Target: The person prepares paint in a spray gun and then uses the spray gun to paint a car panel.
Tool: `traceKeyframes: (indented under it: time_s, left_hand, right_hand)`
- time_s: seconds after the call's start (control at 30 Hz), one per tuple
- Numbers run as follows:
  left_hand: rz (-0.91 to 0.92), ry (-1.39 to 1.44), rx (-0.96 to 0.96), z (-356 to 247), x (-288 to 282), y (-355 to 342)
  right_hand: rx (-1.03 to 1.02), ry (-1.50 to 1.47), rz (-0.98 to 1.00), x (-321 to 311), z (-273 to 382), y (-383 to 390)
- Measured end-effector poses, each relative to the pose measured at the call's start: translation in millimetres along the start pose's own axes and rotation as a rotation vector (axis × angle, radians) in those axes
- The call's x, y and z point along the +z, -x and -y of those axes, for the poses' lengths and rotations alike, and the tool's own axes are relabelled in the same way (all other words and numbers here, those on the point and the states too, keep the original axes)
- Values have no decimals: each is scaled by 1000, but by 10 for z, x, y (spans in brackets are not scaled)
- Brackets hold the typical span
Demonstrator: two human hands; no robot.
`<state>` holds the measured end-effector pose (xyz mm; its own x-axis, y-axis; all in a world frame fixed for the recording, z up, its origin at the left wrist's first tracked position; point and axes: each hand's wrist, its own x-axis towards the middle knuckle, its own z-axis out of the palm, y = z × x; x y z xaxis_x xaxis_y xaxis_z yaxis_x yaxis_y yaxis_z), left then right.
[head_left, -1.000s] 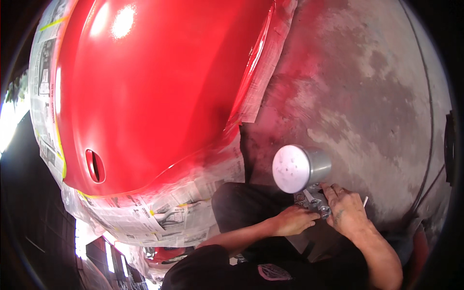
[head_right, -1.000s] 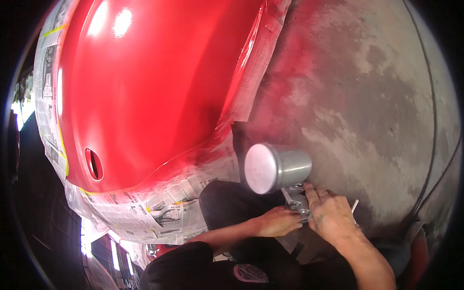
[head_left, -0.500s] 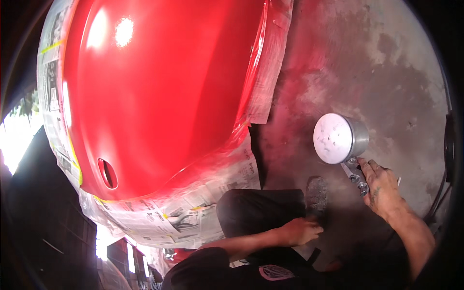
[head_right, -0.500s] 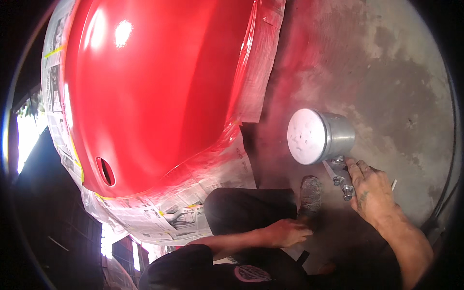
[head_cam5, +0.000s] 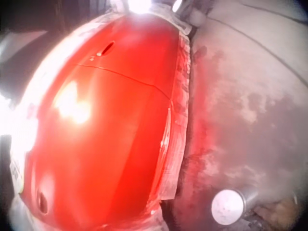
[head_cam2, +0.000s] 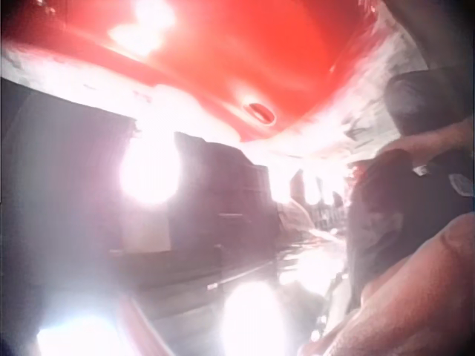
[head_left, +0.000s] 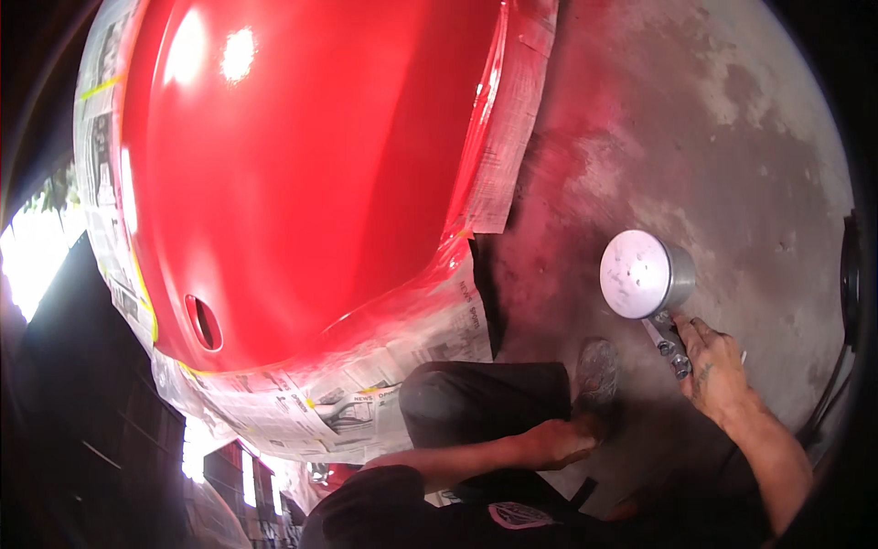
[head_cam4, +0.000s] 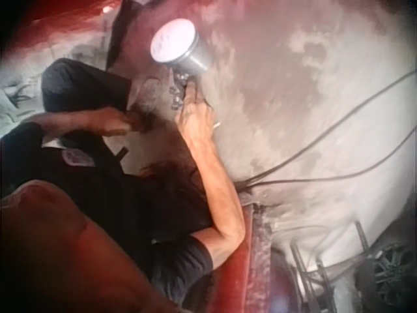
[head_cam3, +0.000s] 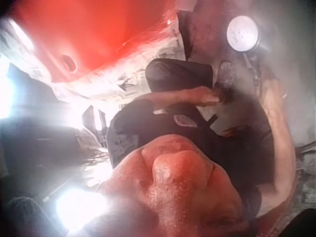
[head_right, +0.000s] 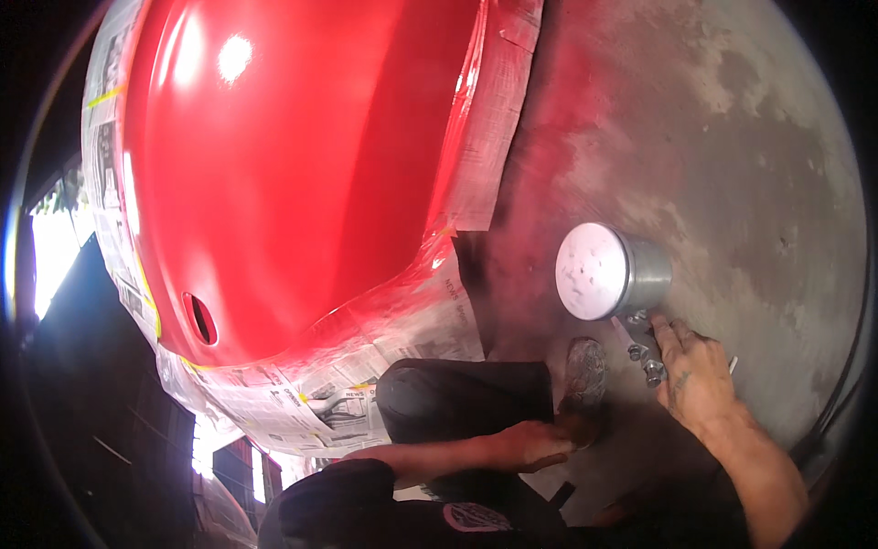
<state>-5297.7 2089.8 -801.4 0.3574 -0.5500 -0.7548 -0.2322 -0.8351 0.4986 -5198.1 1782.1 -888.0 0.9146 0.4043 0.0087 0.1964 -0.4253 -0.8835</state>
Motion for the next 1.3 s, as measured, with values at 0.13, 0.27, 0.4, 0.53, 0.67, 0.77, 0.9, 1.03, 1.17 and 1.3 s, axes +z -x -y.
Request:
traceKeyframes:
  time_s: [0.13, 0.27, 0.4, 0.53, 0.67, 0.77, 0.9, 1.03, 1.17, 1.3]
  left_hand:
    - [38, -23, -8, 69, 91, -5]
    - [-29, -62, 20, 49, 98, 8]
    - [6, -112, 29, -120, 17, 8]
    - [-55, -77, 38, -266, 3, -7]
    - [-19, -72, 20, -467, -85, -46]
    - [-34, -48, 29, -563, -97, -21]
    - [-75, -64, 92, -647, -203, -28]
    - [-127, -53, 87, -725, -273, 59]
    - [-174, -13, 122, -790, -373, 95]
    - [-290, -48, 151, -805, -342, 125]
  right_hand:
    - [12, -3, 43, -70, 82, -80]
    - [-48, 5, -8, -76, 78, -91]
    - [-7, -13, 103, -195, 145, -107]
    - [-99, 7, 25, -297, 268, -99]
    - [-41, 20, 88, -434, 435, -135]
    - [-65, 6, 73, -561, 637, -183]
    - [-84, -35, -59, -708, 772, -174]
    - [28, -18, -32, -774, 1084, -200]
    - [66, -54, -56, -673, 1332, -147]
    - [41, -104, -37, -340, 1393, -24]
